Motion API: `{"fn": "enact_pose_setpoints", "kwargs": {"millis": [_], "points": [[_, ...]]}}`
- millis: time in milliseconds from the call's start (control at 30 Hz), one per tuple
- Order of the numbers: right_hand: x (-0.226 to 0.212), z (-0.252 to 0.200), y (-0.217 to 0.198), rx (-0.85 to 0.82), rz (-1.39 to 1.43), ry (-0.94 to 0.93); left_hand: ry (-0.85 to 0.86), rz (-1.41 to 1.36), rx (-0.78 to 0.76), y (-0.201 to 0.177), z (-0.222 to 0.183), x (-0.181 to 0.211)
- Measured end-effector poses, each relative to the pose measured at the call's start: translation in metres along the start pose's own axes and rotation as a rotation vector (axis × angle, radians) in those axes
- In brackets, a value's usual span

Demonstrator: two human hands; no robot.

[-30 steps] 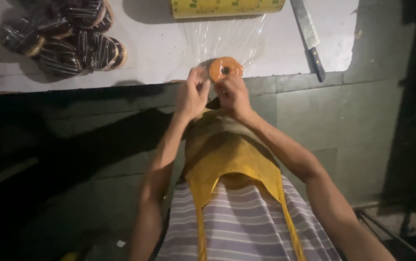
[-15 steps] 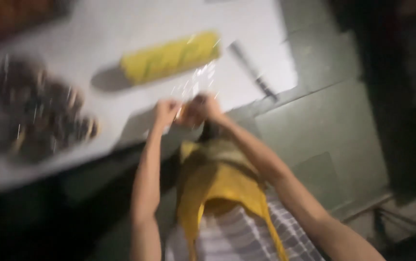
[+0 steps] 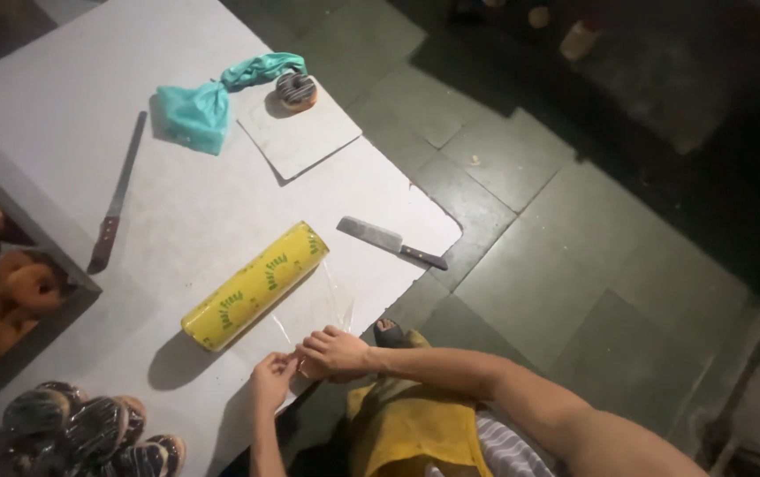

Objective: The person wraps donuts in clear plastic film at a white table. They pull a sheet of film from a yellow roll, place a donut on it, fold the film around the donut, and use a knife to cut the film from the roll, repeating for several donuts and setting wrapped ones aside.

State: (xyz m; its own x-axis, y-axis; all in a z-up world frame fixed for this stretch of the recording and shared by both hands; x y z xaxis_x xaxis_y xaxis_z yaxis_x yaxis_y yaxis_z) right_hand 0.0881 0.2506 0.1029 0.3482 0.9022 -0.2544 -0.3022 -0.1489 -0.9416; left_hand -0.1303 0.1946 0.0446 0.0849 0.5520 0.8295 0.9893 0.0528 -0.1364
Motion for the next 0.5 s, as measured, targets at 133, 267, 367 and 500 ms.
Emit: {"fn": "enact_pose_setpoints", "kwargs": {"millis": [133, 267, 367, 500], "points": [[0.011, 0.004, 0.024, -0.053, -0.123, 0.031, 0.111, 0.121, 0.022, -0.019, 0.014, -0.039], [0.018, 0.03, -0.086, -0.35, 0.49, 0.111, 0.31, 0.647, 0.297, -0.028, -0.011, -0.011], [0.128, -0.05, 0.014, -0.054, 0.228, 0.358, 0.37, 0.793, 0.496, -0.029, -0.051, 0.031], [0.164, -0.054, -0.105, -0.395, -0.043, 0.707, 0.18, 0.839, 0.446, -0.039, -0.065, 0.063]]}}
Point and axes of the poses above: each hand's wrist, its own z-axis towards the middle knuckle, its own y-axis out of the palm, x = y × z, the point moved 2 cm from there along z, towards the middle knuckle, and after that the axes turned 4 degrees about -x, right-handed, at the moved point
